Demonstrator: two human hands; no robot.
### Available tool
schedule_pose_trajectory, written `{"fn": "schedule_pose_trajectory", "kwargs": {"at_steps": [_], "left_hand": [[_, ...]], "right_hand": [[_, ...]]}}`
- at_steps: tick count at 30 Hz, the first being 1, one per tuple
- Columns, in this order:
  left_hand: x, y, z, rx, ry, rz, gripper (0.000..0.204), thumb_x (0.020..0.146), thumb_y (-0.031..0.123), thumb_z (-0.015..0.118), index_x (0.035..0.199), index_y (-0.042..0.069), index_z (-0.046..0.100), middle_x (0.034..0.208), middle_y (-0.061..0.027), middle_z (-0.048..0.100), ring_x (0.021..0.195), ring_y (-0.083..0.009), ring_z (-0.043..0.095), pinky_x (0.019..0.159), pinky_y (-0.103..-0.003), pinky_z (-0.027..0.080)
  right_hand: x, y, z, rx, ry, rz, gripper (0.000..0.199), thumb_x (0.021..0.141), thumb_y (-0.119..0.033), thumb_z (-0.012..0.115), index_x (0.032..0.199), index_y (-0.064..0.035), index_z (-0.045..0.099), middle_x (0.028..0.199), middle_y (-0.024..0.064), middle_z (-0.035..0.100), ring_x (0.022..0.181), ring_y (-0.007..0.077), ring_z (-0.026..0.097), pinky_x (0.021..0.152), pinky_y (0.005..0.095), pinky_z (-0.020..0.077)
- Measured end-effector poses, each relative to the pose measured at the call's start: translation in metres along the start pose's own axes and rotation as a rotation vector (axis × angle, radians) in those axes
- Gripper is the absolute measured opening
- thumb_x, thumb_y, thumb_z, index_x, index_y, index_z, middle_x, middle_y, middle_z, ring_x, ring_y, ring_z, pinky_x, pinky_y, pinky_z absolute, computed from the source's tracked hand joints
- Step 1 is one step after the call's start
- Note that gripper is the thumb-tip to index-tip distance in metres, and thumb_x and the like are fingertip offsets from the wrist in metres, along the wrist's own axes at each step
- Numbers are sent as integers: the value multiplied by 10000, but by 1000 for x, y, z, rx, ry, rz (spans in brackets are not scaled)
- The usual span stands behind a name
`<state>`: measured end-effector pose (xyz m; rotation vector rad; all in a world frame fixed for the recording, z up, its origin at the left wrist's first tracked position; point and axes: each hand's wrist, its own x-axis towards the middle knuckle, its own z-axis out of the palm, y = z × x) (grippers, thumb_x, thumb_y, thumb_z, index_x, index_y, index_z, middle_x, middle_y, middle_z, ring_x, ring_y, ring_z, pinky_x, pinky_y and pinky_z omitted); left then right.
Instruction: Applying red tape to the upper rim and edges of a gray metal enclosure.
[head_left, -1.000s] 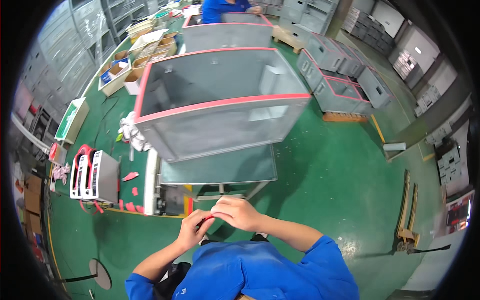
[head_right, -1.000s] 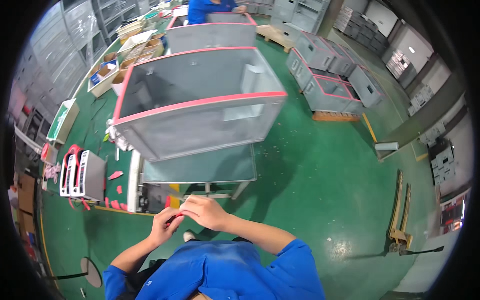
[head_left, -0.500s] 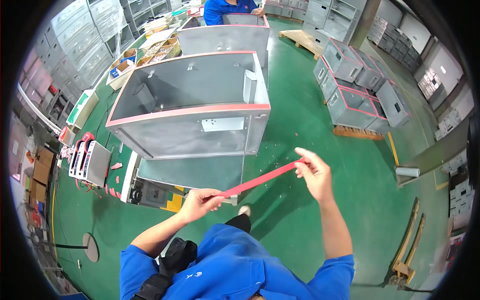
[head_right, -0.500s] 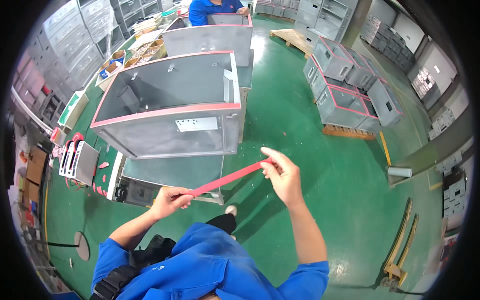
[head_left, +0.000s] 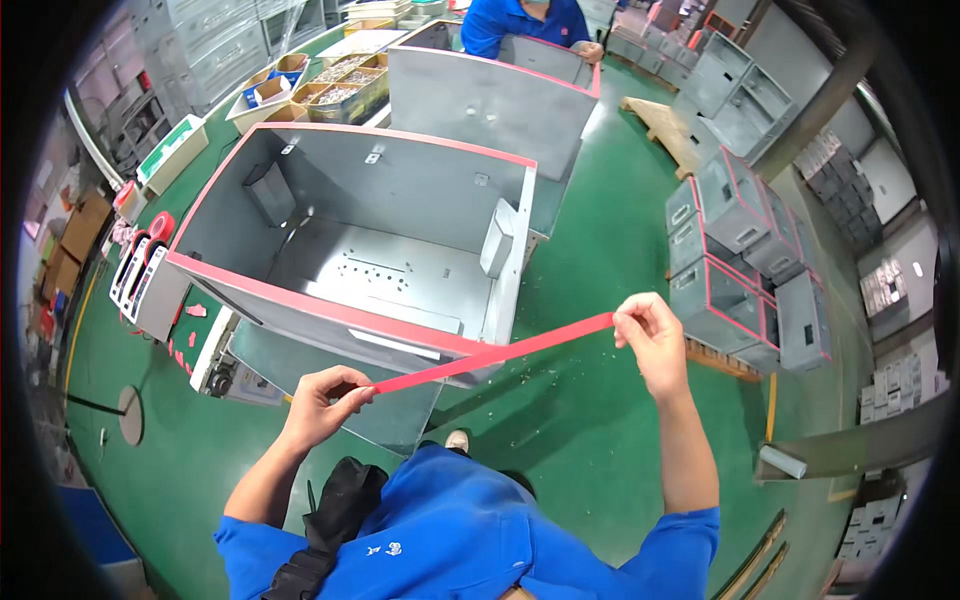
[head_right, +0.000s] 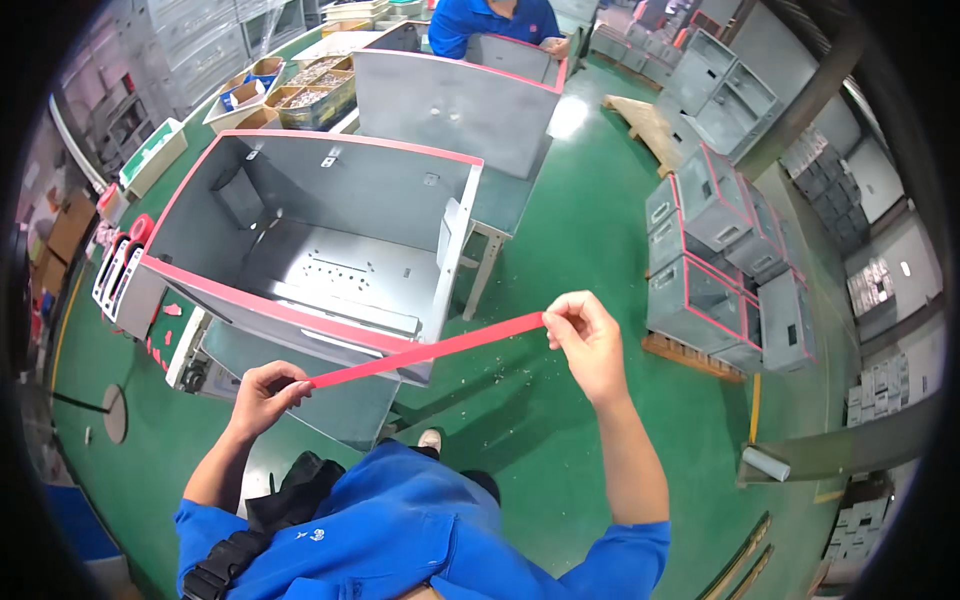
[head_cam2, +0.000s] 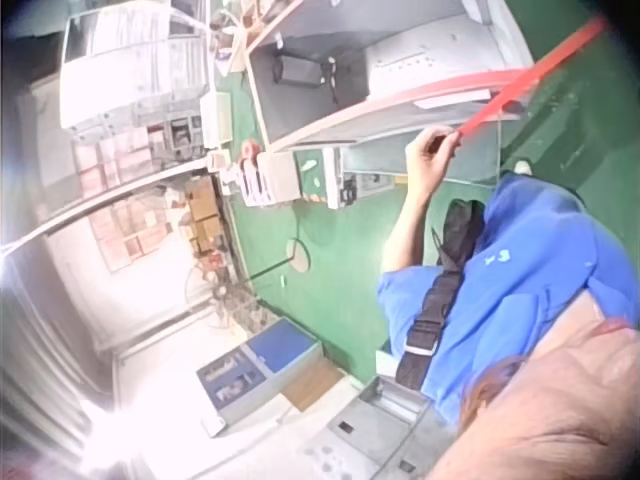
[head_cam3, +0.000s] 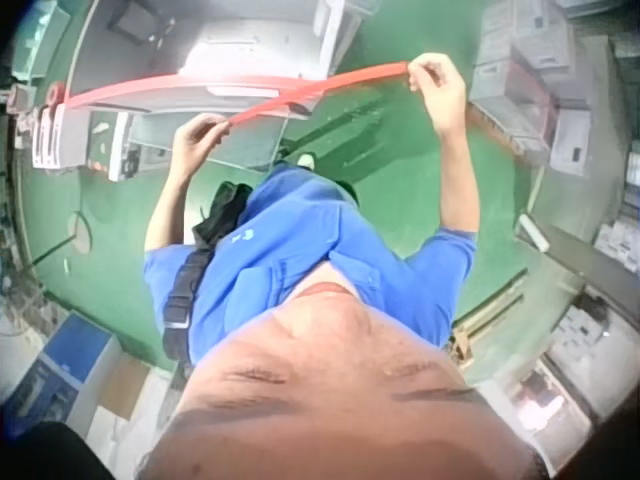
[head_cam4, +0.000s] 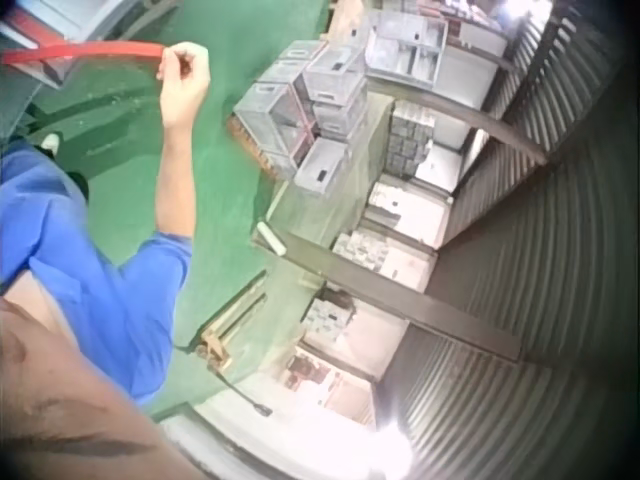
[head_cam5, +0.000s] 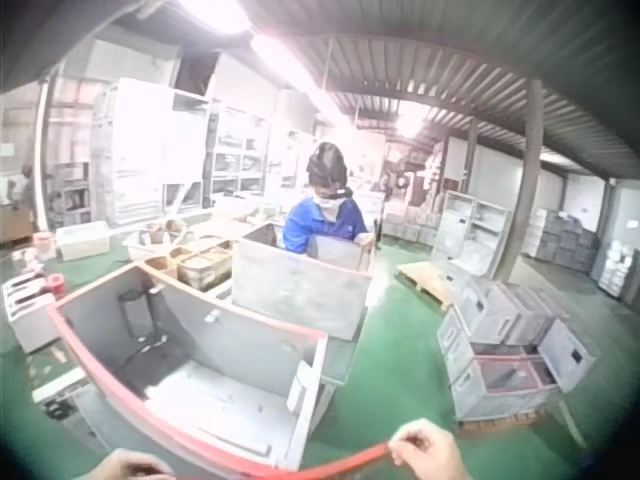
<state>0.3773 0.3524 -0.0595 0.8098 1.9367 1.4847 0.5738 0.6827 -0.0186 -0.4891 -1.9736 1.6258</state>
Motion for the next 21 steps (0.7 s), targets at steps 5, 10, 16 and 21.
{"fn": "schedule_pose_trajectory", "kwargs": {"at_steps": [5,10,16,21], "left_hand": [[1,25,19,-93,214,41,34,799,-7,580,825,-28,591,746,-63,573,584,-93,552,460,-197,424],[9,38,57,-272,607,-73,154,767,-37,595,916,-66,563,708,-111,601,588,-135,586,489,-234,485],[37,52,117,-266,951,-100,76,804,41,583,797,1,518,666,-55,560,595,-133,581,487,-232,480],[40,74,161,-133,1109,-183,55,815,38,564,814,7,520,662,-43,550,568,-109,548,463,-205,432]], "right_hand": [[90,15,-1,110,-149,-10,57,814,-53,590,812,-21,543,735,15,548,649,75,514,591,212,443],[170,29,-4,171,-384,12,61,796,-29,602,836,-20,557,732,24,559,639,83,534,588,214,458],[259,44,-2,161,-732,5,62,802,-43,594,841,-18,554,757,16,569,662,67,546,590,203,460],[316,43,6,-27,-1001,-61,81,810,-81,584,824,-9,549,733,14,559,635,66,520,569,204,427]]}}
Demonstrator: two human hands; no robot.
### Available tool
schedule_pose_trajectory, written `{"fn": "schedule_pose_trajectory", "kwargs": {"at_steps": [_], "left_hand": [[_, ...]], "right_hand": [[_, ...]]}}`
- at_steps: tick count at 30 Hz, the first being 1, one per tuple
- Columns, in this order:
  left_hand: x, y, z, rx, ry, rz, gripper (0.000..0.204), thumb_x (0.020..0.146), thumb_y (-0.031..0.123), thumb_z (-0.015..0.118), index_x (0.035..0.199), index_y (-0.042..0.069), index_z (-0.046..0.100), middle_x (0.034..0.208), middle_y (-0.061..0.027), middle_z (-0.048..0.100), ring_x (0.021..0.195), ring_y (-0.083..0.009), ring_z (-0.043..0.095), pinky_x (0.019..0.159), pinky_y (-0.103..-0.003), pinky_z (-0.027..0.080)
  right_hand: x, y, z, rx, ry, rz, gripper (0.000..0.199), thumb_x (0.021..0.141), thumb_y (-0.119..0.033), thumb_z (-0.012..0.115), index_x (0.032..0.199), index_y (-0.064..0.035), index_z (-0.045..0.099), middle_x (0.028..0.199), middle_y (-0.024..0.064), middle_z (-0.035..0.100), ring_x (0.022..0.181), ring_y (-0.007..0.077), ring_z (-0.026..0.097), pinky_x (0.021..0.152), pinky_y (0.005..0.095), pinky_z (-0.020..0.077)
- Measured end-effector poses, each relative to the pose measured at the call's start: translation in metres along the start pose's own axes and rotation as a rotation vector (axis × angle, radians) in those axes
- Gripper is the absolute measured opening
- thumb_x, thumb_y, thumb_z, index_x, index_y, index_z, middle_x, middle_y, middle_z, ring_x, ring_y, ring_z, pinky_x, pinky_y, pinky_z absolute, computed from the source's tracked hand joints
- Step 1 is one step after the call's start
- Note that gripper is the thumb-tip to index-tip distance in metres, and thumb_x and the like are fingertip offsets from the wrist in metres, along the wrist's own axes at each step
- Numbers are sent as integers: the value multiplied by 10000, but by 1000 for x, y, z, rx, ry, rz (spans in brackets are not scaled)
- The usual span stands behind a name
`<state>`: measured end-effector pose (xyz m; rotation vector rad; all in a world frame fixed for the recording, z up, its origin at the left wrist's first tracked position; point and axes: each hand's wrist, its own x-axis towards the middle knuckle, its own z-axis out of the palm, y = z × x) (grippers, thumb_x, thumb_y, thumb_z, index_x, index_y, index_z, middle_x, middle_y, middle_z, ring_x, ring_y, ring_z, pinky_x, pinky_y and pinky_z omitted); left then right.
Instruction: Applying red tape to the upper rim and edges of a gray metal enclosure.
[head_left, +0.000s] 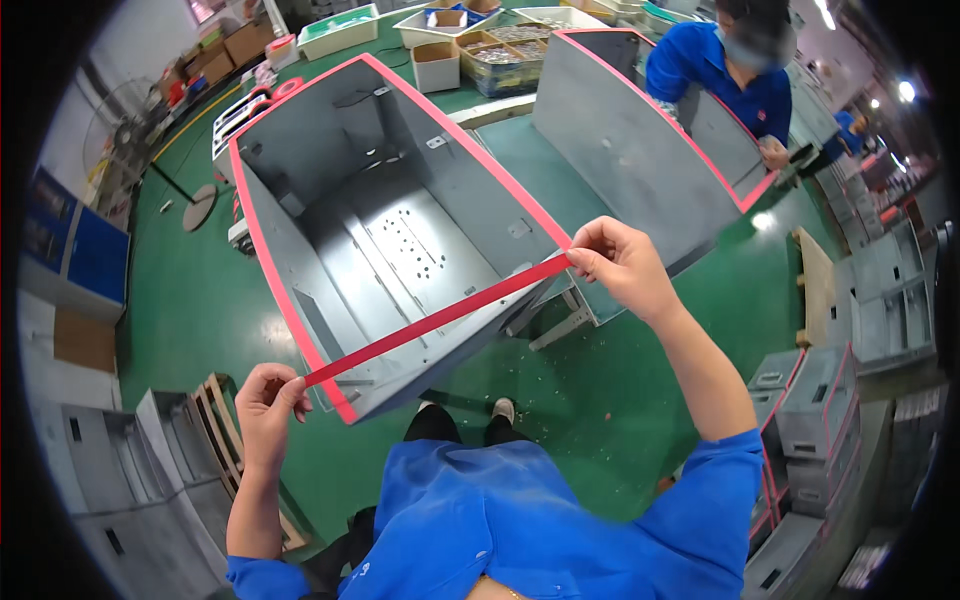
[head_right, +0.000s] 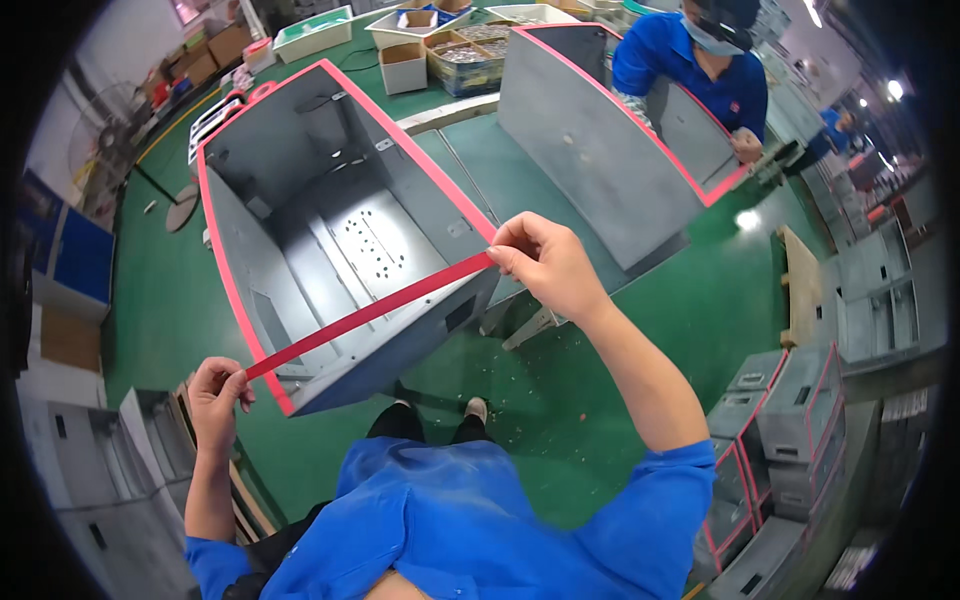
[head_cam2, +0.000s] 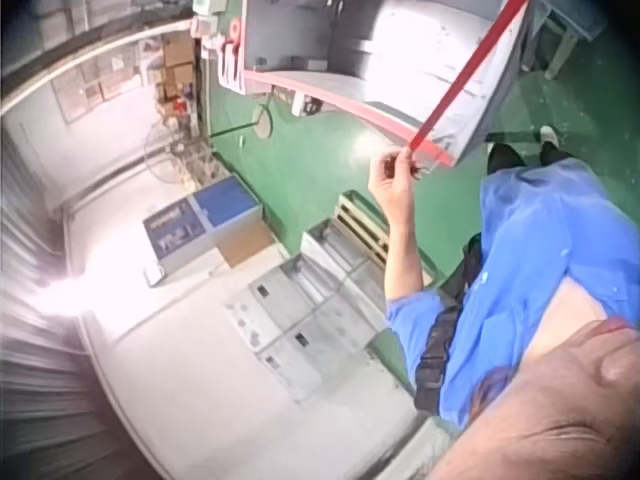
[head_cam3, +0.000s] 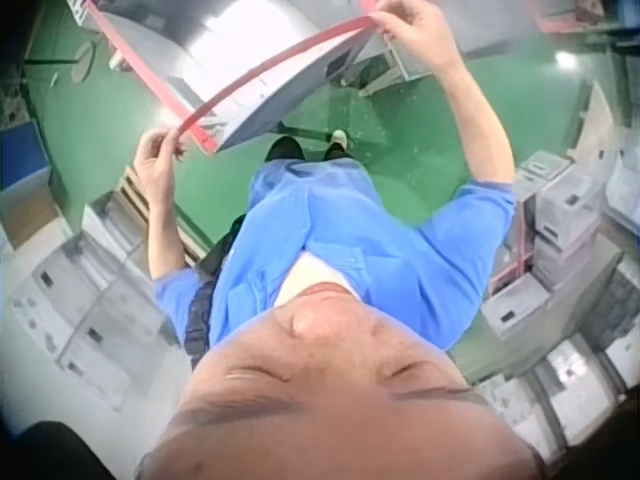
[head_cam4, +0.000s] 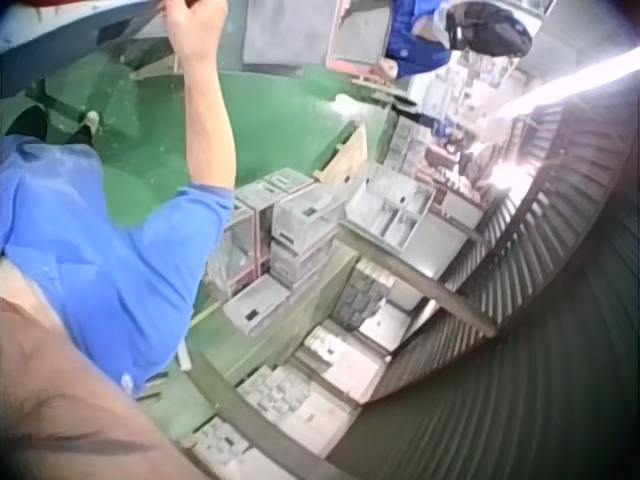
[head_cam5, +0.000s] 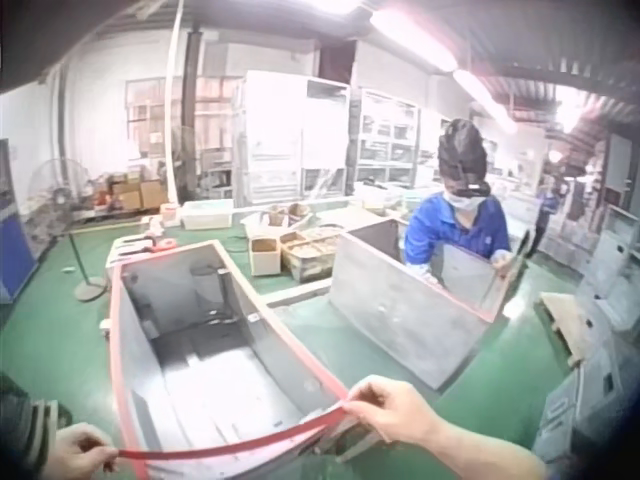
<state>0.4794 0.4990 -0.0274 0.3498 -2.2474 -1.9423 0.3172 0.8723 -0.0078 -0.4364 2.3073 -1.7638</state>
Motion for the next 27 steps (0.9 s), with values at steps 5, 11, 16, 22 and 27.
{"fn": "schedule_pose_trajectory", "kwargs": {"at_steps": [5,11,16,22,27], "left_hand": [[-21,18,27,-155,129,-214,107,808,59,578,855,-26,534,659,-52,554,546,-105,543,439,-195,420],[-37,18,40,88,79,-187,113,812,84,589,801,3,512,623,-33,530,481,-62,482,385,-170,343],[-36,20,46,24,84,-322,138,807,117,603,780,17,511,568,-8,502,424,-46,431,349,-164,278],[-31,17,43,-45,125,-389,132,782,88,608,721,15,516,534,-1,480,392,-41,402,324,-160,240],[-30,13,41,-112,114,-439,122,760,56,614,701,15,516,537,-6,483,382,-38,390,318,-157,234]], "right_hand": [[30,0,-29,-166,-202,25,102,797,-90,586,801,7,555,700,25,558,644,83,508,601,226,415],[56,10,-42,-195,-417,60,115,784,-106,598,811,5,584,748,51,593,710,114,528,668,250,424],[72,10,-49,-270,-529,86,135,774,-121,609,829,2,598,756,60,597,727,119,533,692,253,423],[80,9,-51,-293,-628,118,149,757,-138,617,812,0,605,755,58,598,732,119,537,690,253,426],[85,10,-51,-320,-682,134,116,775,-128,604,783,-13,590,731,19,585,711,87,519,686,230,414]]}}
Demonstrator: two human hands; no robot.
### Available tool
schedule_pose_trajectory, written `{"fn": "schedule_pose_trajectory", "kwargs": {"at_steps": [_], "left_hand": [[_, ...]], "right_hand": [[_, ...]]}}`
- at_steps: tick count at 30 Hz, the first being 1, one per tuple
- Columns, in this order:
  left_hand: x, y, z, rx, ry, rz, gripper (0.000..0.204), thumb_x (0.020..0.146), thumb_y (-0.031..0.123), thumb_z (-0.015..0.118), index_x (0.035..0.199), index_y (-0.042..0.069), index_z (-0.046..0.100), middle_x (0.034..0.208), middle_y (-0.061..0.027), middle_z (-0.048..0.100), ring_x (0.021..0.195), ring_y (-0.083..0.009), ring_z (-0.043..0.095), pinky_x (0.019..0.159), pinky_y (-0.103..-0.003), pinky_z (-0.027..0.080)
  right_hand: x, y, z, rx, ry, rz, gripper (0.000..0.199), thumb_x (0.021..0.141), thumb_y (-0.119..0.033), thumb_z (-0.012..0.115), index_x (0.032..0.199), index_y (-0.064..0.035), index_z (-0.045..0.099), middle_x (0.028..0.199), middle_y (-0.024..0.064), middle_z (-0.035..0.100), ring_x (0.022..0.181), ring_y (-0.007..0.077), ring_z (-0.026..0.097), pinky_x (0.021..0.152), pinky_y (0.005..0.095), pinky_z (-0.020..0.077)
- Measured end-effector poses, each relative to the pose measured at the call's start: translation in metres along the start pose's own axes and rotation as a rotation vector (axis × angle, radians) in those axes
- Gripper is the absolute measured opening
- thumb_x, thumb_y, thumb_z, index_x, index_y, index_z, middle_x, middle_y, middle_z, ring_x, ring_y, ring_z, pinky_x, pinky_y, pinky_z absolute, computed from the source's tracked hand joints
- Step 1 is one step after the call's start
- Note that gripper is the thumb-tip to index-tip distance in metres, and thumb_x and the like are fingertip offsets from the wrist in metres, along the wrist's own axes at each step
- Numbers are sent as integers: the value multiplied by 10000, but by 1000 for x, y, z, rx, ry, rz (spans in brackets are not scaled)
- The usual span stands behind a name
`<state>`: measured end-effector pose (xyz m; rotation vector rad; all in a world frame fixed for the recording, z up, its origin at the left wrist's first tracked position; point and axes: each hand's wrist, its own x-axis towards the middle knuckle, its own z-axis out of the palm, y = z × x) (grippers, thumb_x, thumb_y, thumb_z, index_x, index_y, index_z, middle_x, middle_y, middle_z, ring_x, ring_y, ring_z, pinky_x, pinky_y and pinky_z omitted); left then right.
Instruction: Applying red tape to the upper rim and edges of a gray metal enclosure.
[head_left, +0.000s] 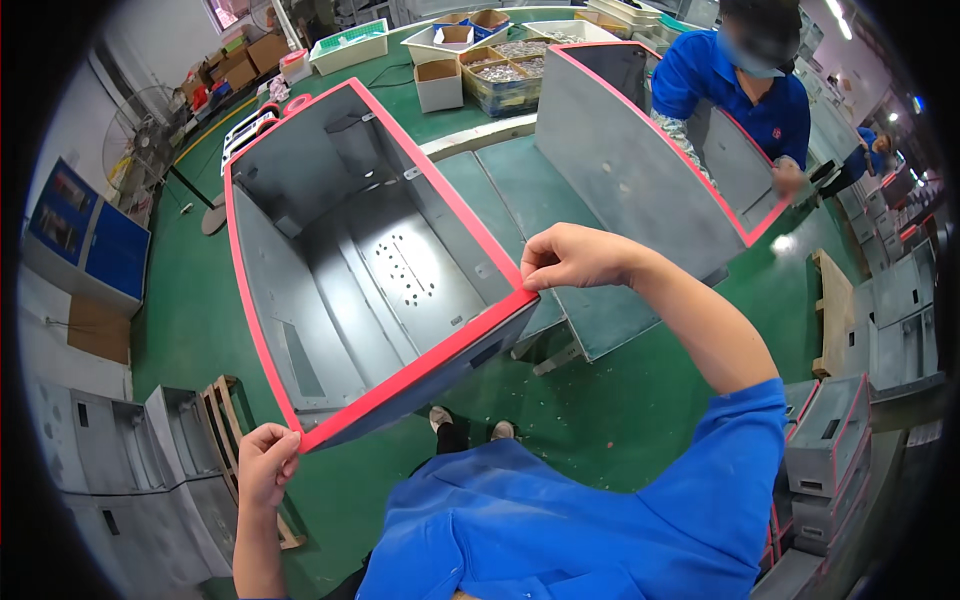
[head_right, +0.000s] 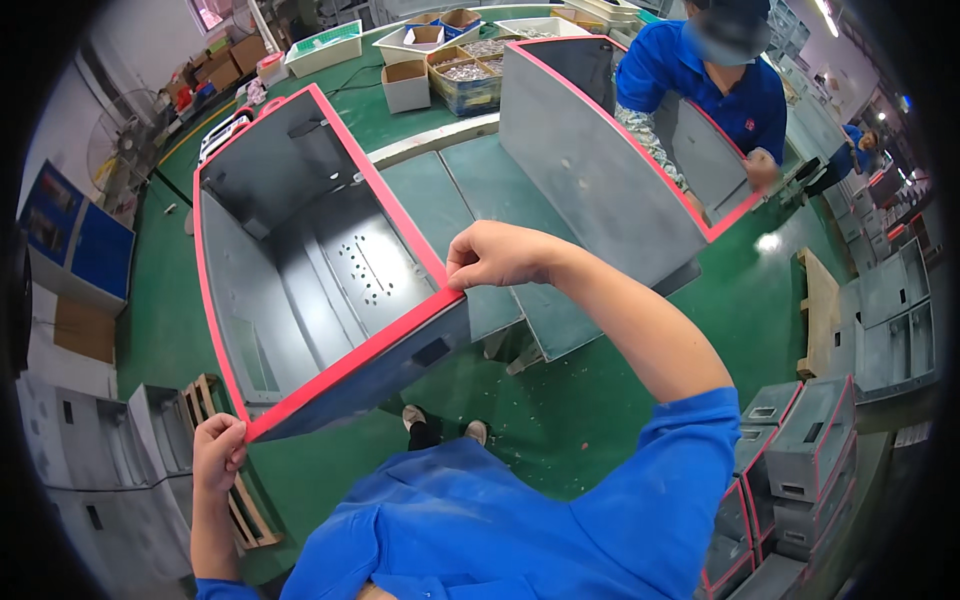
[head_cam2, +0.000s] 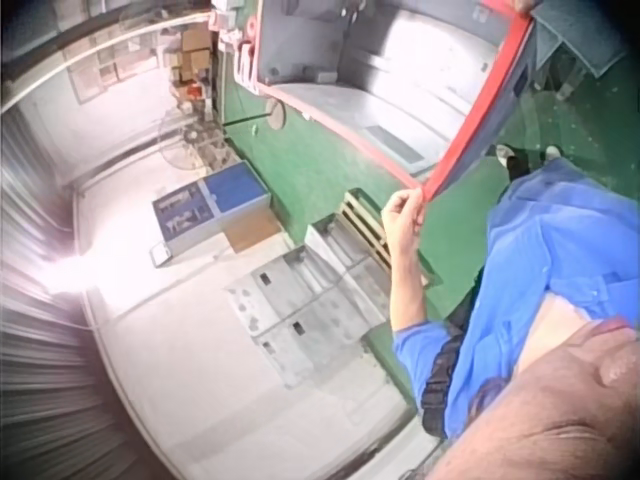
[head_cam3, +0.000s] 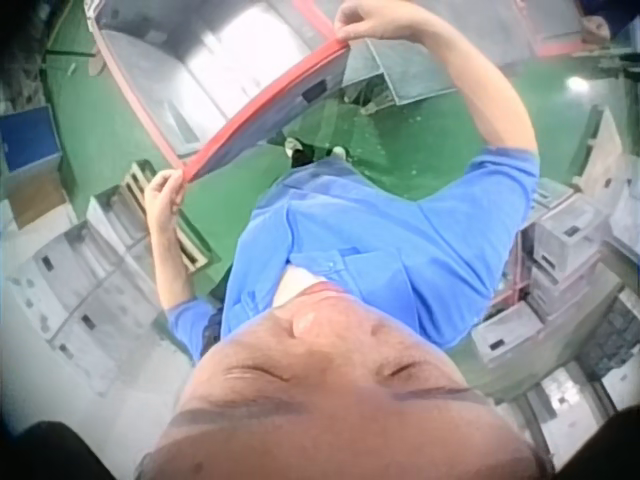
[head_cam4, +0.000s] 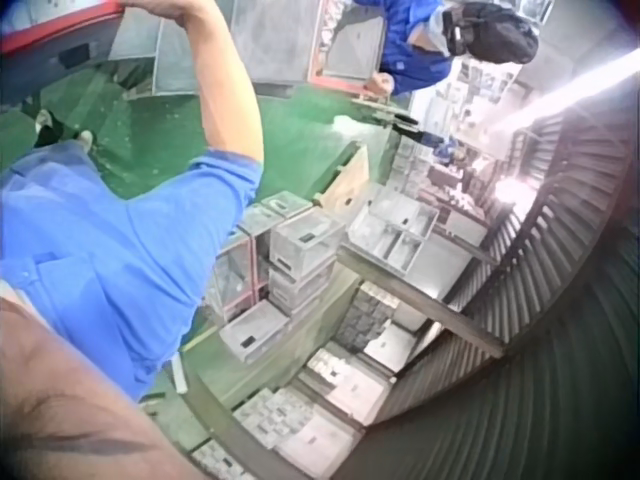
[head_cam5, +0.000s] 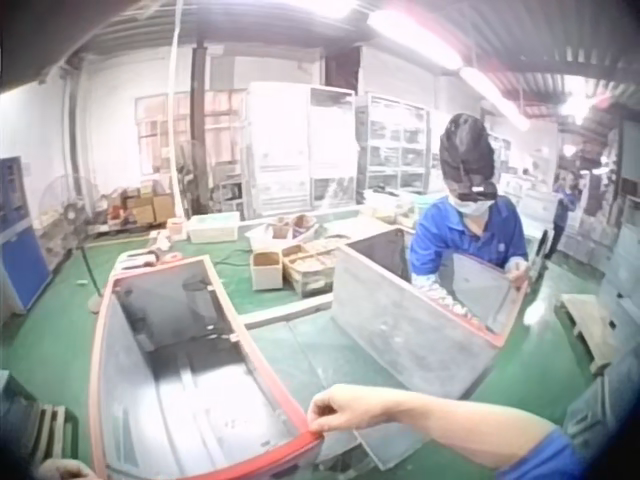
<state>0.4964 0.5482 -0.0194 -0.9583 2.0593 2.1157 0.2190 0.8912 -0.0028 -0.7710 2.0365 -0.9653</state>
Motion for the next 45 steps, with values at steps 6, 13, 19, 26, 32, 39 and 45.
{"fn": "schedule_pose_trajectory", "kwargs": {"at_steps": [6,13,19,26,32,39,45], "left_hand": [[4,-3,-2,-63,-15,-23,127,745,38,619,687,17,508,530,-3,469,378,-47,390,314,-154,231],[6,-5,-3,-117,-25,-24,144,733,30,616,663,24,490,525,0,452,375,-54,394,311,-155,231],[6,-5,-2,-129,-37,-10,150,730,28,612,652,27,484,526,-4,453,375,-57,393,310,-157,228],[7,-6,-1,-147,-26,-5,146,723,21,608,647,25,484,528,-6,453,380,-58,392,312,-157,231],[8,-7,-1,-154,-25,-6,142,712,23,613,642,24,489,531,-9,455,384,-59,389,314,-158,235],[7,-8,-3,-183,-41,-6,139,711,19,609,643,22,487,536,-11,462,385,-58,390,314,-155,242],[7,-8,-3,-175,-46,6,138,709,13,605,640,19,486,538,-18,466,383,-57,389,315,-155,249]], "right_hand": [[1,1,-3,-13,-32,-1,119,770,-132,607,782,-15,593,736,24,591,708,90,527,678,231,419],[3,0,-3,-19,-35,-23,118,763,-126,614,780,-10,602,722,28,595,691,90,533,654,228,426],[3,-1,-4,-25,-35,-29,117,757,-117,621,785,-4,606,718,33,604,678,94,542,646,229,432],[4,0,-6,-38,-42,-32,113,744,-104,619,779,3,615,729,44,621,695,97,561,661,230,440],[5,-1,-7,-56,-40,-35,178,700,-136,645,788,18,628,752,89,633,723,149,584,673,270,454],[5,-3,-7,-86,-42,-32,173,694,-135,650,786,11,635,750,91,633,720,158,585,666,275,454],[6,-5,-7,-114,-37,-22,125,720,-111,642,767,4,625,727,51,629,688,108,570,659,236,444]]}}
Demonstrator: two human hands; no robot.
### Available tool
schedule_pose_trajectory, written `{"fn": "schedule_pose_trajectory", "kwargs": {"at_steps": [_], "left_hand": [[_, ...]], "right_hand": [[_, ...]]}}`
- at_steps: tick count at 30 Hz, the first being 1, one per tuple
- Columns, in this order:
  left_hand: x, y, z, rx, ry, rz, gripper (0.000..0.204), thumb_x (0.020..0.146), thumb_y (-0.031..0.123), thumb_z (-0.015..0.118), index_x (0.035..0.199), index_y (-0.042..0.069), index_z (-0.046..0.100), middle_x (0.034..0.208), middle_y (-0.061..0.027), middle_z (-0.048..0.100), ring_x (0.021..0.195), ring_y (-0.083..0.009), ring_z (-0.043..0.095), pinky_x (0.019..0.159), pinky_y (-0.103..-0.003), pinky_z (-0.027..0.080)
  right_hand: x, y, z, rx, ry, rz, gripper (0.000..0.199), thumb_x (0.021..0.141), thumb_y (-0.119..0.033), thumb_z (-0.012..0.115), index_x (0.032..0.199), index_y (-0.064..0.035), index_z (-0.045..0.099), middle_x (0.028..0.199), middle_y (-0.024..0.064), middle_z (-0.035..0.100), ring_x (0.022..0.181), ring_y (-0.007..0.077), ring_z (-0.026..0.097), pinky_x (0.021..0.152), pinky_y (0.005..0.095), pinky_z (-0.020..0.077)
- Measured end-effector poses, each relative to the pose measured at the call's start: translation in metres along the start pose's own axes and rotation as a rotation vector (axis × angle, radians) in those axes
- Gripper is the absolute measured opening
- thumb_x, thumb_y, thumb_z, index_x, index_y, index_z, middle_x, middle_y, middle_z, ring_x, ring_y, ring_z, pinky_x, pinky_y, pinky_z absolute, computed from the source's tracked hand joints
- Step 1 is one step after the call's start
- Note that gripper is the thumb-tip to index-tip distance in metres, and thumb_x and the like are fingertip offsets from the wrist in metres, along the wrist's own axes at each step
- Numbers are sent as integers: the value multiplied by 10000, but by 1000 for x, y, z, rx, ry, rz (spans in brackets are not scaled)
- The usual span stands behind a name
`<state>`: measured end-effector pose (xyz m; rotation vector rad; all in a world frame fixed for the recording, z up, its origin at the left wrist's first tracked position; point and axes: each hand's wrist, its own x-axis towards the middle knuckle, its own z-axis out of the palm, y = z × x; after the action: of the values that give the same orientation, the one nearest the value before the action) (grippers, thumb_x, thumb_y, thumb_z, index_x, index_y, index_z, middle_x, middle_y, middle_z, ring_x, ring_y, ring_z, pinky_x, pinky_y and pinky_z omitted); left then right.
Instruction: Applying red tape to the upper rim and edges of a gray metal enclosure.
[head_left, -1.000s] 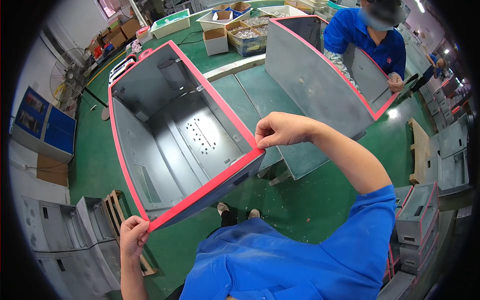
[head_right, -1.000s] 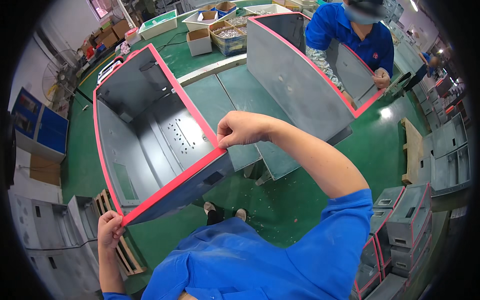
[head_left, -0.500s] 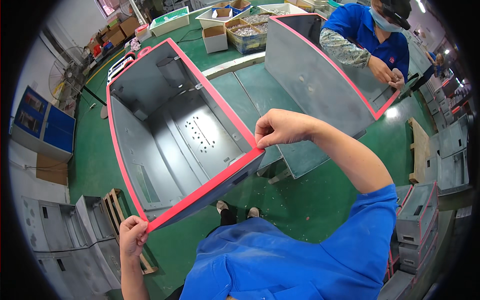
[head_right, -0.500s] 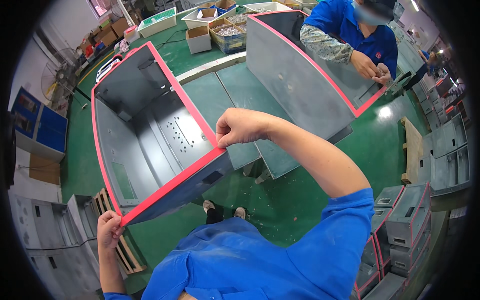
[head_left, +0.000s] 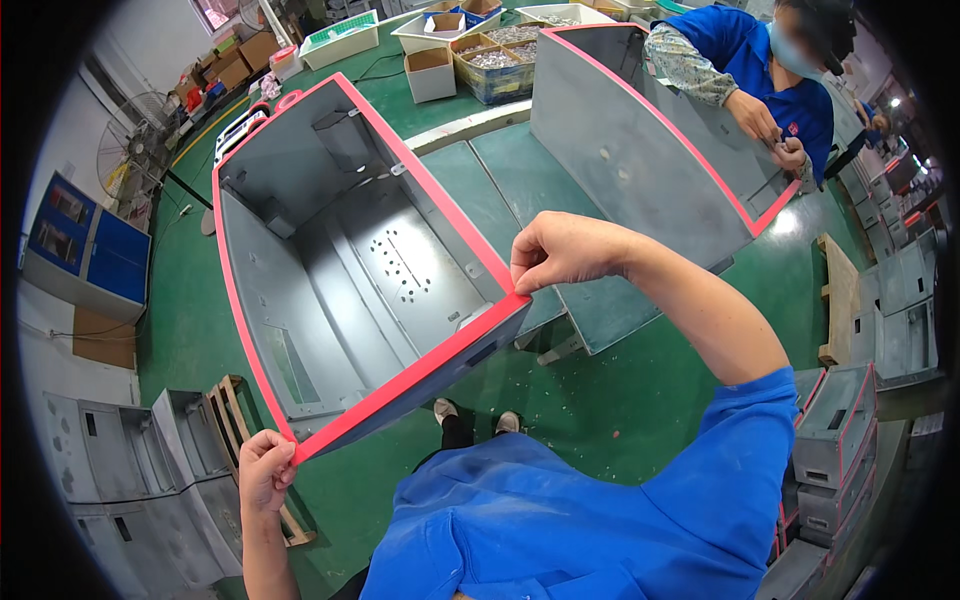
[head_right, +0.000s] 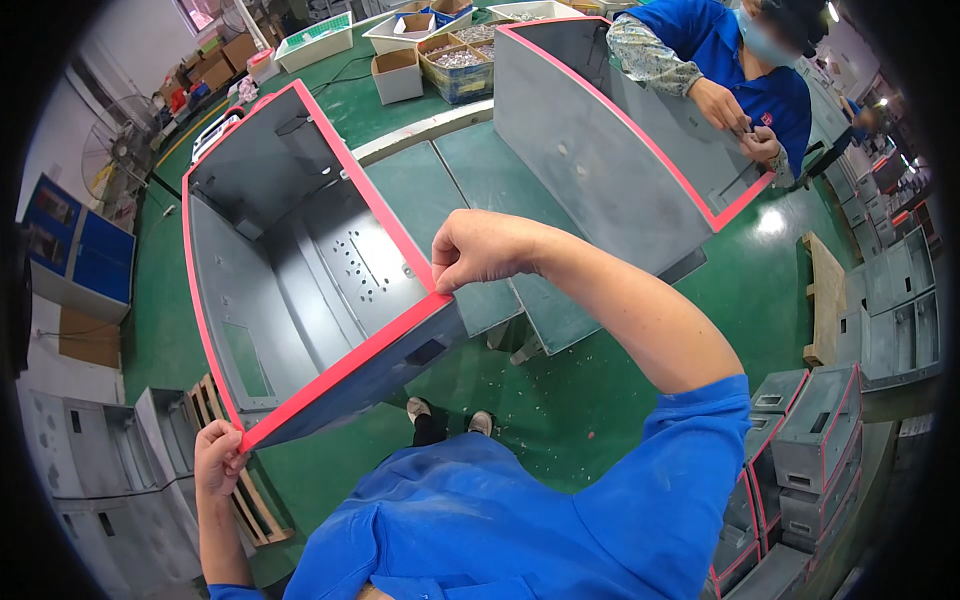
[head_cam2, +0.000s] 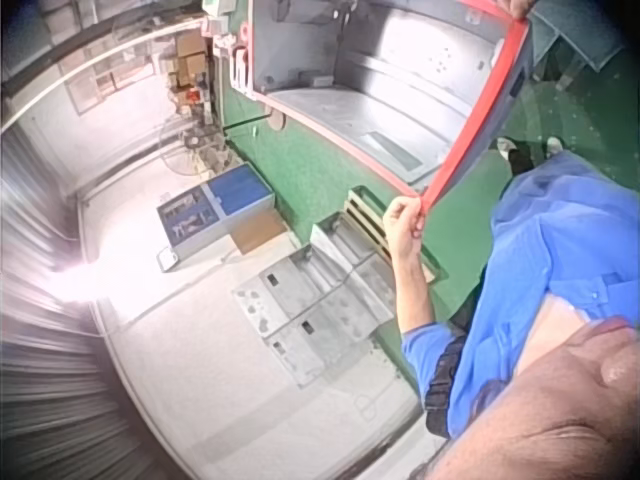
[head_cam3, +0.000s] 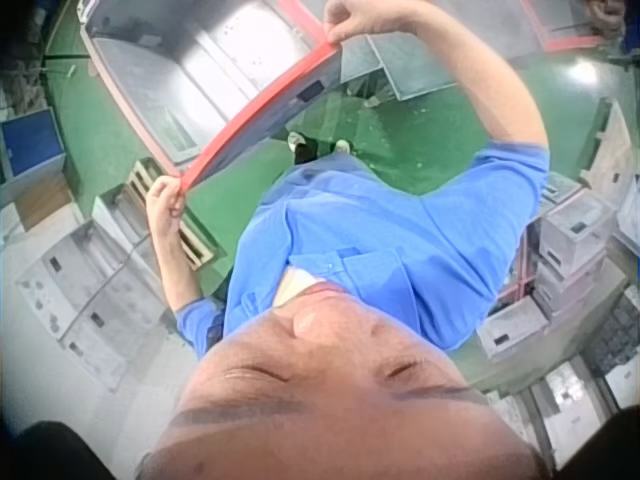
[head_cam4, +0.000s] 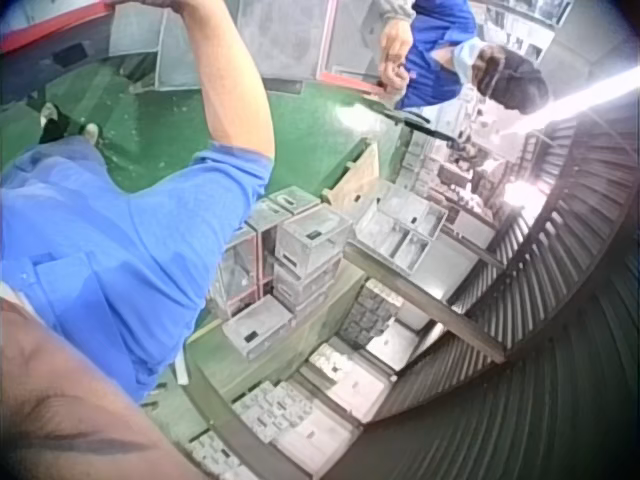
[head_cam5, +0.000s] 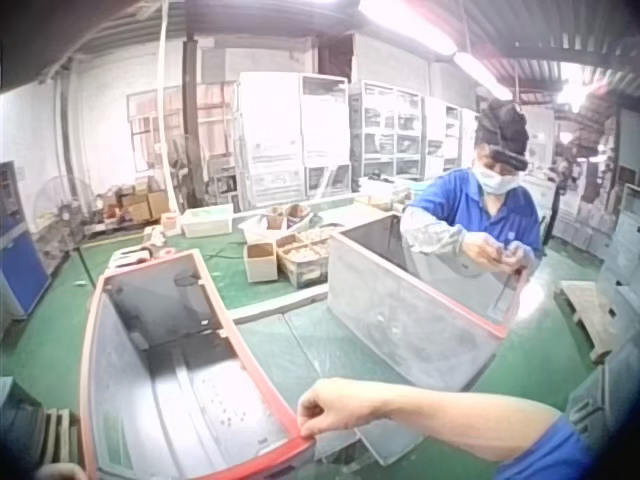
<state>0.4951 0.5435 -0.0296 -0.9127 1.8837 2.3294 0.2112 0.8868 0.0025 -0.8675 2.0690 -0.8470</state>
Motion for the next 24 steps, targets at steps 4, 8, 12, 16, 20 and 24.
{"fn": "schedule_pose_trajectory", "kwargs": {"at_steps": [4,8,12,16,20,24], "left_hand": [[1,0,0,-3,3,3,136,708,12,605,640,16,487,541,-21,472,383,-57,389,316,-155,247],[1,0,1,5,13,0,133,709,14,605,643,15,490,541,-21,474,381,-57,388,316,-156,245],[0,0,1,12,10,-5,133,711,16,606,645,17,492,539,-16,474,380,-56,388,315,-156,244],[1,0,1,17,14,-4,133,715,16,606,648,20,492,534,-10,469,379,-53,387,314,-155,247],[1,-2,-1,-2,8,-4,135,721,18,607,651,21,492,530,-7,462,380,-52,387,314,-154,250],[1,-1,0,7,4,-3,136,723,21,609,655,22,492,527,-3,457,380,-52,386,315,-154,249]], "right_hand": [[-1,-1,0,-4,4,8,122,719,-110,645,765,2,626,725,50,627,683,107,568,653,235,444],[0,1,0,8,-6,3,122,718,-111,647,764,0,625,720,48,625,680,107,567,651,234,442],[-1,-2,0,5,8,26,123,717,-111,647,761,1,623,717,48,624,680,107,566,651,234,441],[-1,-3,1,12,16,39,121,717,-108,642,758,4,621,715,48,623,678,107,566,651,234,442],[-2,-2,1,3,25,29,124,716,-108,641,755,8,619,709,50,623,669,106,566,643,233,442],[-2,-2,2,-20,36,20,130,714,-111,639,751,11,618,706,53,624,662,104,567,632,234,443]]}}
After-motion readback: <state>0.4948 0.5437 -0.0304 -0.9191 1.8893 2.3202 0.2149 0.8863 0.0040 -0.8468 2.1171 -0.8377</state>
